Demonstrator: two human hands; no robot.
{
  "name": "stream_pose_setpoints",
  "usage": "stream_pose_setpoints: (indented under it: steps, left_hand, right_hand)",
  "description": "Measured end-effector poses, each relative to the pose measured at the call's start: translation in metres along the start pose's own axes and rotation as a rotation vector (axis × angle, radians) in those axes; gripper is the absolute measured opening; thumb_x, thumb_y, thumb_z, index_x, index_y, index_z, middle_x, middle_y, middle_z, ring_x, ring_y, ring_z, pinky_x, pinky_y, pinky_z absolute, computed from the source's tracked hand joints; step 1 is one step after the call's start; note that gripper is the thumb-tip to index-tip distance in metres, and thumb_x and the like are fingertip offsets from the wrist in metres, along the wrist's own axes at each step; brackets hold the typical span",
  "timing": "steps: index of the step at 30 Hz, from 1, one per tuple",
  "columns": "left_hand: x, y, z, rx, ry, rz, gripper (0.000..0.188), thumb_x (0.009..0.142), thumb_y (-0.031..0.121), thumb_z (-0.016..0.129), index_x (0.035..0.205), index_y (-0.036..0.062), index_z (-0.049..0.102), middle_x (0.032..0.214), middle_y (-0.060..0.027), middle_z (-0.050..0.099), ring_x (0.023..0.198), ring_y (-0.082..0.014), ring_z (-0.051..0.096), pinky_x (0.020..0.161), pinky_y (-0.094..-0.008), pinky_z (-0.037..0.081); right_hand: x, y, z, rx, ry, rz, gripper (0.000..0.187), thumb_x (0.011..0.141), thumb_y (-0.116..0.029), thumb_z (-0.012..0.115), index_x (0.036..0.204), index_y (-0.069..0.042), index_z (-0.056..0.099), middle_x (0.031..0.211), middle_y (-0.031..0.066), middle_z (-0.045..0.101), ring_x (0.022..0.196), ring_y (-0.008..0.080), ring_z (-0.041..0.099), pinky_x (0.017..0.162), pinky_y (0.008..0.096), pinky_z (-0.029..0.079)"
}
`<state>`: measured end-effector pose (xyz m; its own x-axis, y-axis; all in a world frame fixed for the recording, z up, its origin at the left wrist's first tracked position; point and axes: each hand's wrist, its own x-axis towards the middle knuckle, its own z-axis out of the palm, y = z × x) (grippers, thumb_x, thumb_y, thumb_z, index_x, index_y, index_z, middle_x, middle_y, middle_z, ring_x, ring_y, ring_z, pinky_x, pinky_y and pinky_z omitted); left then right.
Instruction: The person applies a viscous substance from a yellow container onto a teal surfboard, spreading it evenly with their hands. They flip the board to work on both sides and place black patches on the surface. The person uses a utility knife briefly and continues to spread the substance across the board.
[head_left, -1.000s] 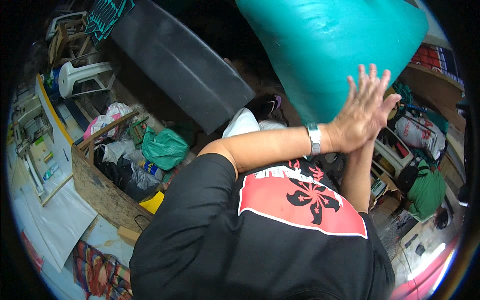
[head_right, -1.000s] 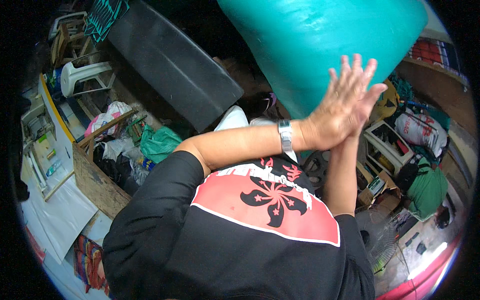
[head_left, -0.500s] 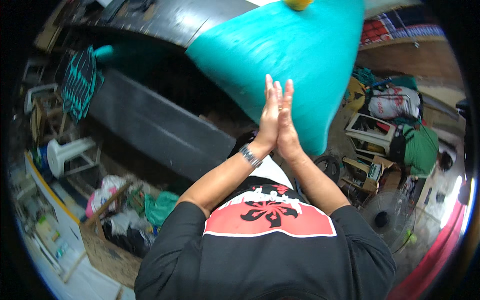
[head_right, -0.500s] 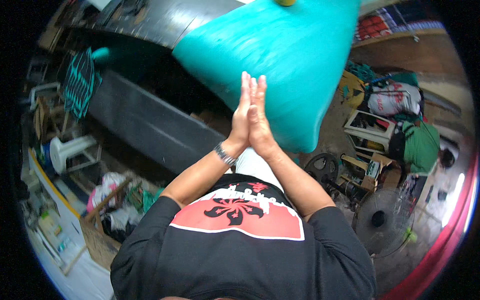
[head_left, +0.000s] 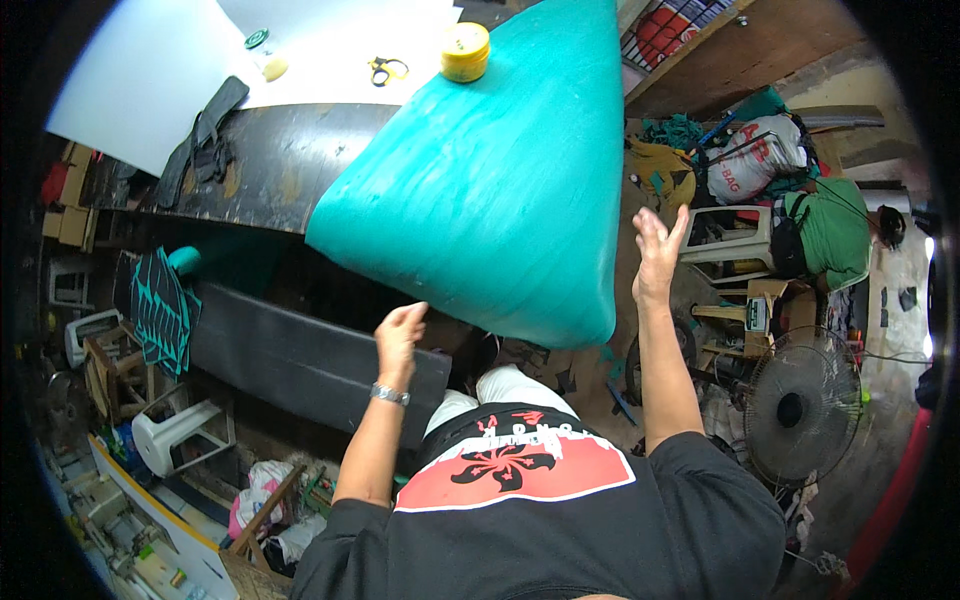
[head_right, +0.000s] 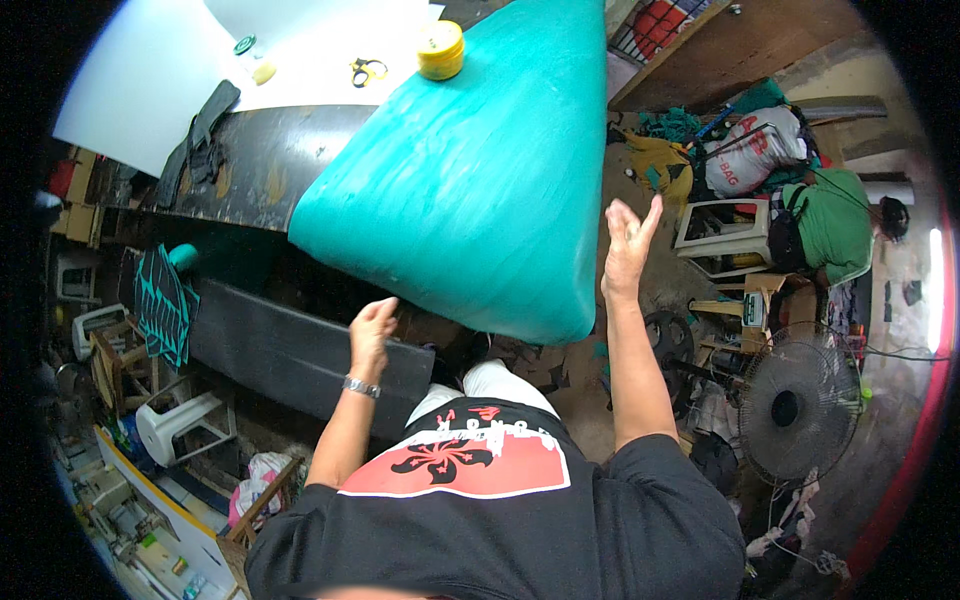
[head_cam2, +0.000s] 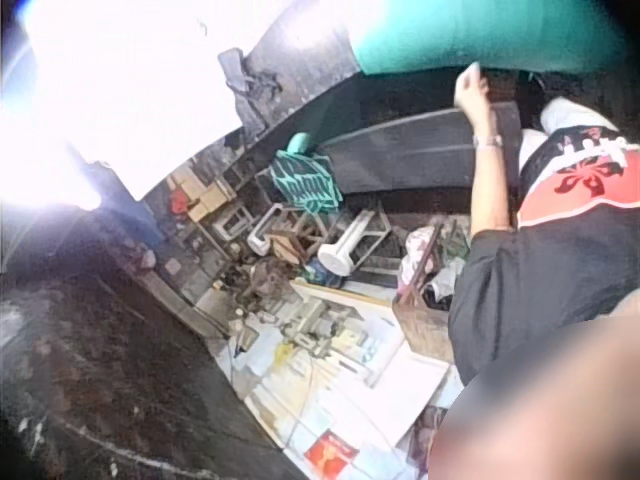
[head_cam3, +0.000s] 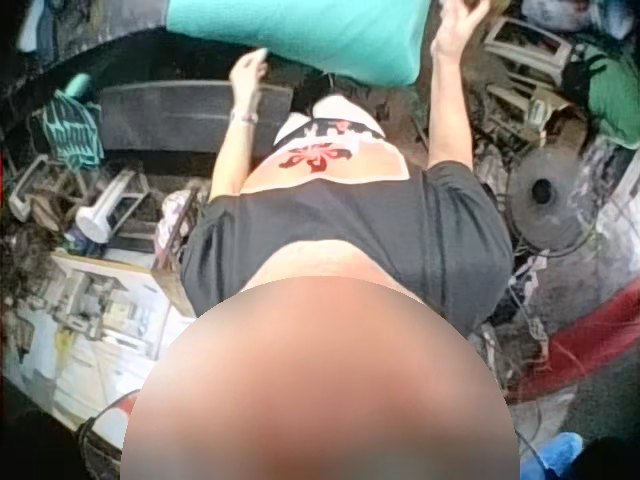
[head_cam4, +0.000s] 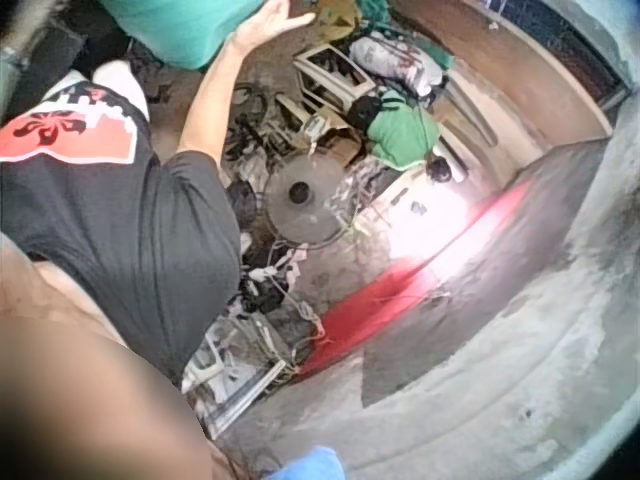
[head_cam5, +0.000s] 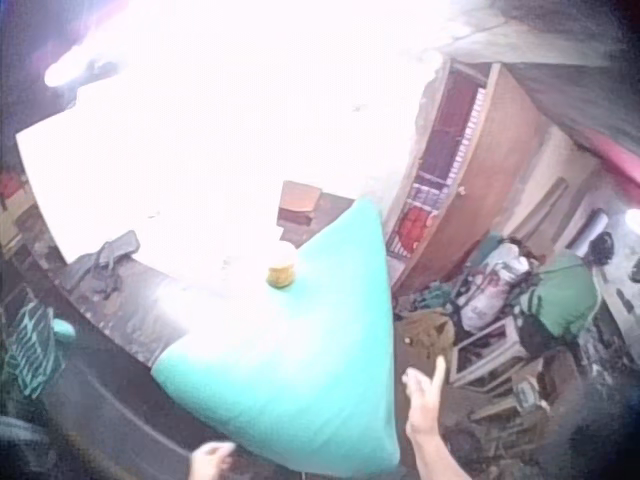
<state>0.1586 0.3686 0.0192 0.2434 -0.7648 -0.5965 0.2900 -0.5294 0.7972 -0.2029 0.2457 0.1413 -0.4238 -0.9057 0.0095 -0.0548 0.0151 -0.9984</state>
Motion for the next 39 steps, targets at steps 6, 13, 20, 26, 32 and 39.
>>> stream_pose_setpoints:
  steps: [6,13,20,26,32,39]
  left_hand:
    - [0.057,-0.027,-0.070,-0.221,0.407,0.042,0.043,0.094,0.024,0.069,0.133,0.0153,0.056,0.102,0.0032,0.064,0.070,-0.0077,0.062,0.068,-0.0244,0.048]
    - [0.101,0.005,-0.071,-0.179,0.441,0.012,0.084,0.089,0.046,0.070,0.154,0.0136,0.028,0.154,-0.0100,0.034,0.138,-0.0259,0.035,0.111,-0.0461,0.028]
    - [0.098,0.005,-0.059,-0.279,0.300,-0.006,0.099,0.086,0.043,0.074,0.157,0.0092,0.015,0.161,-0.0164,0.021,0.148,-0.0343,0.019,0.116,-0.0513,0.022]
    - [0.088,-0.025,-0.059,-0.351,0.219,-0.074,0.105,0.085,0.046,0.073,0.159,0.0128,0.007,0.165,-0.0117,0.012,0.150,-0.0324,0.013,0.117,-0.0513,0.013]
    - [0.099,-0.060,-0.068,-0.516,0.092,-0.070,0.081,0.088,0.048,0.070,0.151,0.0143,0.032,0.158,-0.0053,0.031,0.143,-0.0270,0.030,0.115,-0.0495,0.022]
    - [0.099,-0.060,-0.064,-0.636,-0.004,-0.014,0.065,0.092,0.034,0.068,0.146,0.0133,0.039,0.132,0.0002,0.053,0.120,-0.0190,0.047,0.116,-0.0493,0.021]
  right_hand:
    - [0.023,0.039,0.008,-0.049,-0.014,0.028,0.089,0.090,-0.014,0.071,0.156,-0.009,0.012,0.121,0.0174,0.057,0.109,0.0226,0.057,0.098,0.0369,0.046]
    - [0.067,0.038,0.078,-0.309,-0.309,-0.179,0.100,0.082,-0.017,0.077,0.157,-0.010,0.012,0.125,0.0237,0.055,0.120,0.0312,0.053,0.102,0.0427,0.044]
    - [0.139,0.006,0.170,-0.424,-0.474,-0.428,0.114,0.072,-0.032,0.086,0.157,-0.010,0.012,0.124,0.0244,0.057,0.119,0.0326,0.055,0.102,0.0436,0.044]
    - [0.217,0.000,0.281,-0.625,-0.415,-0.739,0.129,0.063,-0.045,0.090,0.156,-0.011,0.008,0.140,0.0275,0.046,0.125,0.0400,0.052,0.104,0.0467,0.045]
    - [0.239,0.013,0.340,-0.885,-0.404,-0.663,0.128,0.061,-0.052,0.089,0.155,-0.013,0.011,0.138,0.0268,0.046,0.123,0.0428,0.052,0.102,0.0490,0.046]
    - [0.231,0.004,0.363,-1.554,-0.586,-1.001,0.046,0.079,-0.046,0.065,0.098,-0.004,0.066,0.103,0.0220,0.067,0.106,0.0388,0.059,0.089,0.0510,0.047]
